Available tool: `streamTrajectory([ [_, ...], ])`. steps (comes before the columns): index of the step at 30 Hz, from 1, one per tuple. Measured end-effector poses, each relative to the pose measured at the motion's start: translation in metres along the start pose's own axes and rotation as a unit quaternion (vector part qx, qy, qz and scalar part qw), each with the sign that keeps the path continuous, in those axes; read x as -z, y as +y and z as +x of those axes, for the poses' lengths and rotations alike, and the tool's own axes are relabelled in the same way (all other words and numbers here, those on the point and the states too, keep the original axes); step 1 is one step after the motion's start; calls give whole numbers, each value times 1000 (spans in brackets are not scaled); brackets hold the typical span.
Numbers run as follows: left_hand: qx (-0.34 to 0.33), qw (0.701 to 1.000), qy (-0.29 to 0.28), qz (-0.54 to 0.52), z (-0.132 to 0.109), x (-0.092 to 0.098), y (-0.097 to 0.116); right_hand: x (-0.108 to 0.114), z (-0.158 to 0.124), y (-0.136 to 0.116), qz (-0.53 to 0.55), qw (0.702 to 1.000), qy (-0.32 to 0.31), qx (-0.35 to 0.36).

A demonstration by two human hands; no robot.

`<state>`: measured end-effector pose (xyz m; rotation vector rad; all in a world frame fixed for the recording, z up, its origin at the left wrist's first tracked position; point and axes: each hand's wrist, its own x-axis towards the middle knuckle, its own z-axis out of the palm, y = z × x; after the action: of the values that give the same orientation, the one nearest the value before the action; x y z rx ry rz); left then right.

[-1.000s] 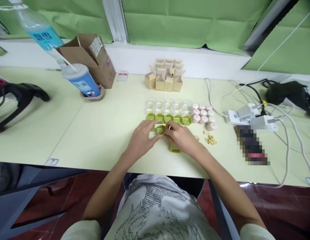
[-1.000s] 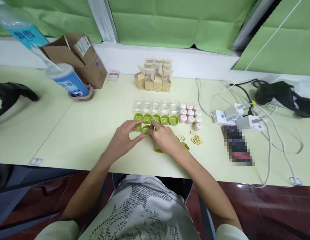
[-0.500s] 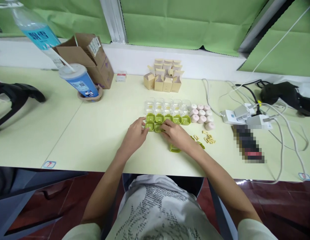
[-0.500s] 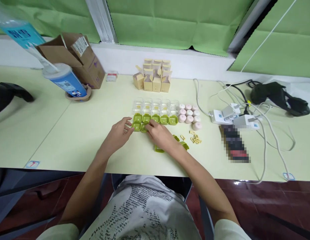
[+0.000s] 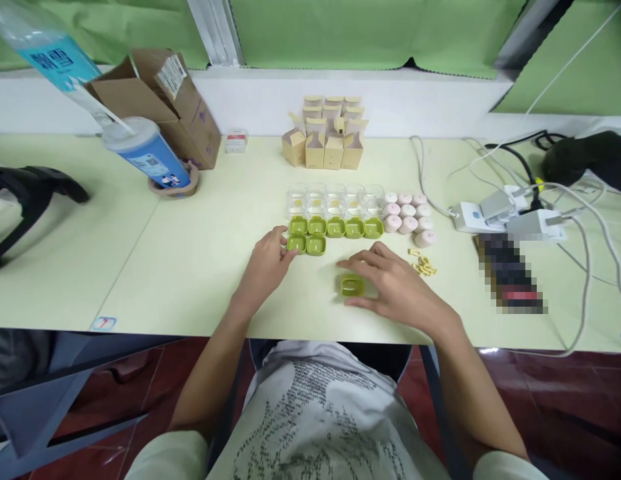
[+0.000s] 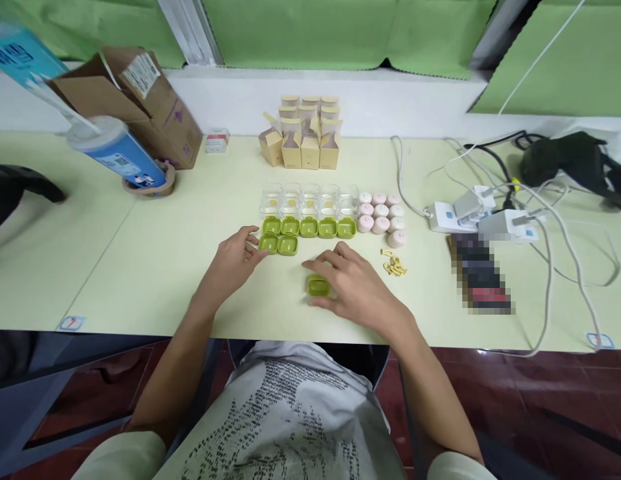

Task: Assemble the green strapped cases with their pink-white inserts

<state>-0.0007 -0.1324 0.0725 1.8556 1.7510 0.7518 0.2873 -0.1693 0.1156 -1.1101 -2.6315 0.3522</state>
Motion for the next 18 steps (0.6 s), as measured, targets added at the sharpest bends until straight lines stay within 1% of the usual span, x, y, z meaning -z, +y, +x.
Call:
streamTrajectory([
  [2,10,1000,-6,7,0,-1,2,-6,-6,-4,-35,999,-32,1],
  [3,13,1000,-7,13,0,0,2,-9,-8,-5,-45,998,-36,-3],
  [5,2,999,13,36,-4,3,6,-13,-8,-6,-36,999,-14,-12],
  [6,-22,998,32,48,-7,6,10,-13,-8,-6,-13,1000,13,-19],
  [8,-110,991,58,57,-16,12,21,-9,-9,-6,61,994,80,-41],
  [9,-171,983,51,47,-22,14,29,-6,-9,-7,102,987,110,-55],
  [10,-234,971,21,31,-27,15,37,-3,-10,-7,139,979,133,-70],
  [12,-343,938,-48,7,-38,11,53,-2,-10,-10,194,963,157,-99],
  [13,-378,923,-70,6,-42,6,60,-3,-10,-11,215,956,164,-113],
  [14,-398,914,-74,5,-44,0,65,-5,-9,-12,236,948,172,-127],
  [16,-402,914,-49,-16,-46,-12,69,-11,-8,-14,291,925,190,-150],
  [18,-358,931,-11,-74,-43,-20,68,-15,-8,-13,360,894,219,-153],
])
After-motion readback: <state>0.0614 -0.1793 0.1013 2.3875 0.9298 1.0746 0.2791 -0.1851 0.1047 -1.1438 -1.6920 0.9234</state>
